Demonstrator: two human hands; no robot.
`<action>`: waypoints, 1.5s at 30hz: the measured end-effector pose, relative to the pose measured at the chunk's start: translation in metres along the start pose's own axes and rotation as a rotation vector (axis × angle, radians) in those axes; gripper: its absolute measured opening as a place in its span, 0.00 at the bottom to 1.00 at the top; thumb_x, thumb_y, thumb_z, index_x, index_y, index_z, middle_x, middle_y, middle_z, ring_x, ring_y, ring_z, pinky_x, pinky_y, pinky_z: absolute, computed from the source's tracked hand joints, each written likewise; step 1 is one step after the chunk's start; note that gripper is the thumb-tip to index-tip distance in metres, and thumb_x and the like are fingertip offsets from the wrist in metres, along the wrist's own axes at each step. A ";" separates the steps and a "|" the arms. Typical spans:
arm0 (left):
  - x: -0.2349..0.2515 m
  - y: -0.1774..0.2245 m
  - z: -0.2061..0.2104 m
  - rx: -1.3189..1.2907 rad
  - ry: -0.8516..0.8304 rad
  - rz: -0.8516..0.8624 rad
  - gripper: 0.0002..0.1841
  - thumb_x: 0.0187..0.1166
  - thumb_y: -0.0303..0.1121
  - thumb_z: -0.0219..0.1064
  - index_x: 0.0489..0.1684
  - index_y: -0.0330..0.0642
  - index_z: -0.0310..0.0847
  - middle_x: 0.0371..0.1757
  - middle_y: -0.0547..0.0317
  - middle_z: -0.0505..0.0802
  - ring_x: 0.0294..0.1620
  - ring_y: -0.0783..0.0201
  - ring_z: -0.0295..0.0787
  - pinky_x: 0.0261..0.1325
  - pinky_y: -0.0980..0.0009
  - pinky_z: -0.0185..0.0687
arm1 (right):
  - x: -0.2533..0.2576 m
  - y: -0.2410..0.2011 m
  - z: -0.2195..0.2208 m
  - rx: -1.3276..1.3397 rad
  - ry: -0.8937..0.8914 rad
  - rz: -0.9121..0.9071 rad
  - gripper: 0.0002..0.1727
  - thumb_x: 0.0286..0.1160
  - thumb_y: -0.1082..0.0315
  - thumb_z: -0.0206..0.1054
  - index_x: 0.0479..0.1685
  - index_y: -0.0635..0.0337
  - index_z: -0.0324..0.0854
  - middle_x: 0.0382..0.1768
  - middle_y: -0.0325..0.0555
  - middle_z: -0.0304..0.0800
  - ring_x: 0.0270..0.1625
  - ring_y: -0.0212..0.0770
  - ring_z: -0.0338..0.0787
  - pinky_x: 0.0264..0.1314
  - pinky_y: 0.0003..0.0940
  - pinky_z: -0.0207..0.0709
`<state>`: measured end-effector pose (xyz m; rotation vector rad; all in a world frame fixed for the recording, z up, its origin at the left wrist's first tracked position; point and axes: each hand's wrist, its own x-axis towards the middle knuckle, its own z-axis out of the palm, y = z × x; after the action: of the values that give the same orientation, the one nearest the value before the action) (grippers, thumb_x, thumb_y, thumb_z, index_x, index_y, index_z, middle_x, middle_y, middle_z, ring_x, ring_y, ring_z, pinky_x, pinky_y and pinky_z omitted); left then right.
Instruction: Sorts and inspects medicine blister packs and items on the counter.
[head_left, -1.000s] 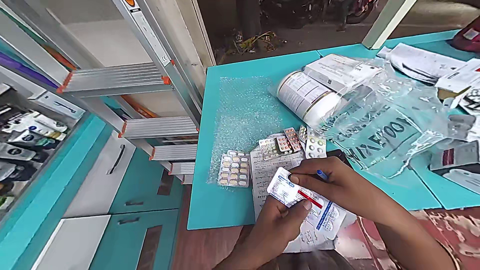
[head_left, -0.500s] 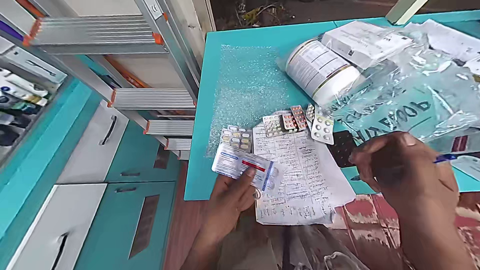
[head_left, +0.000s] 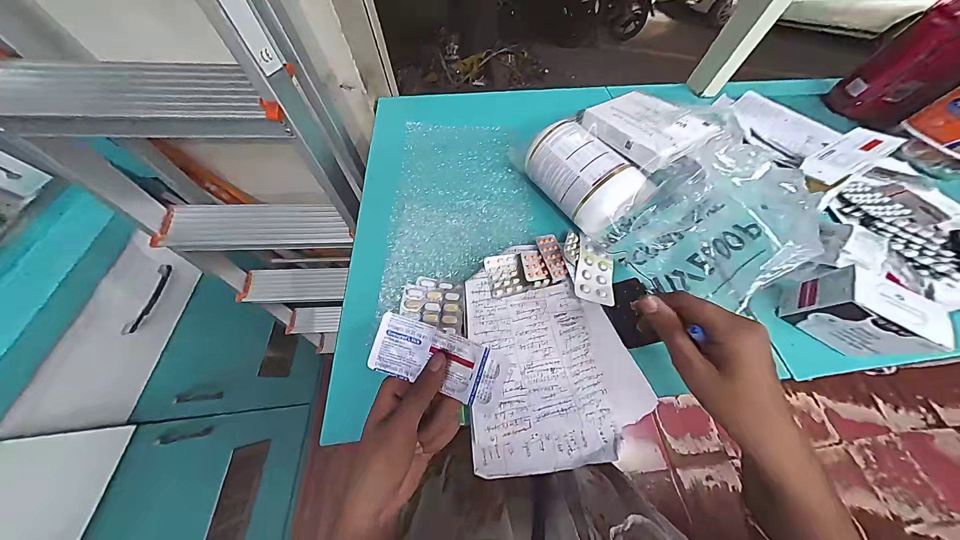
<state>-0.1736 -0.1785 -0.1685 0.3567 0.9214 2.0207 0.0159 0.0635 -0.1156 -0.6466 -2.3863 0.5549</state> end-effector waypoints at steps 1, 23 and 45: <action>0.000 -0.002 0.000 -0.005 -0.013 -0.013 0.11 0.87 0.41 0.62 0.41 0.54 0.92 0.14 0.77 0.79 0.09 0.88 0.62 0.11 0.89 0.57 | 0.001 0.000 0.004 -0.100 0.016 -0.015 0.21 0.87 0.55 0.59 0.40 0.61 0.91 0.31 0.43 0.92 0.30 0.28 0.87 0.34 0.23 0.80; -0.007 -0.011 0.034 -0.020 -0.172 -0.354 0.17 0.92 0.37 0.50 0.31 0.58 0.81 0.09 0.81 0.68 0.08 0.86 0.58 0.12 0.88 0.55 | 0.008 0.005 0.009 0.523 0.294 0.298 0.02 0.79 0.69 0.67 0.39 0.53 0.84 0.21 0.22 0.85 0.12 0.16 0.72 0.12 0.12 0.66; -0.036 -0.014 0.057 0.273 -0.062 -0.202 0.09 0.86 0.34 0.63 0.46 0.61 0.90 0.36 0.81 0.95 0.31 0.87 0.87 0.37 0.85 0.84 | -0.067 -0.045 0.015 0.130 -0.157 -0.462 0.24 0.79 0.43 0.68 0.66 0.44 0.84 0.70 0.53 0.86 0.25 0.35 0.79 0.26 0.25 0.69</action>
<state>-0.1123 -0.1754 -0.1365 0.4536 1.1493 1.6949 0.0390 -0.0133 -0.1323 0.0133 -2.5046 0.5646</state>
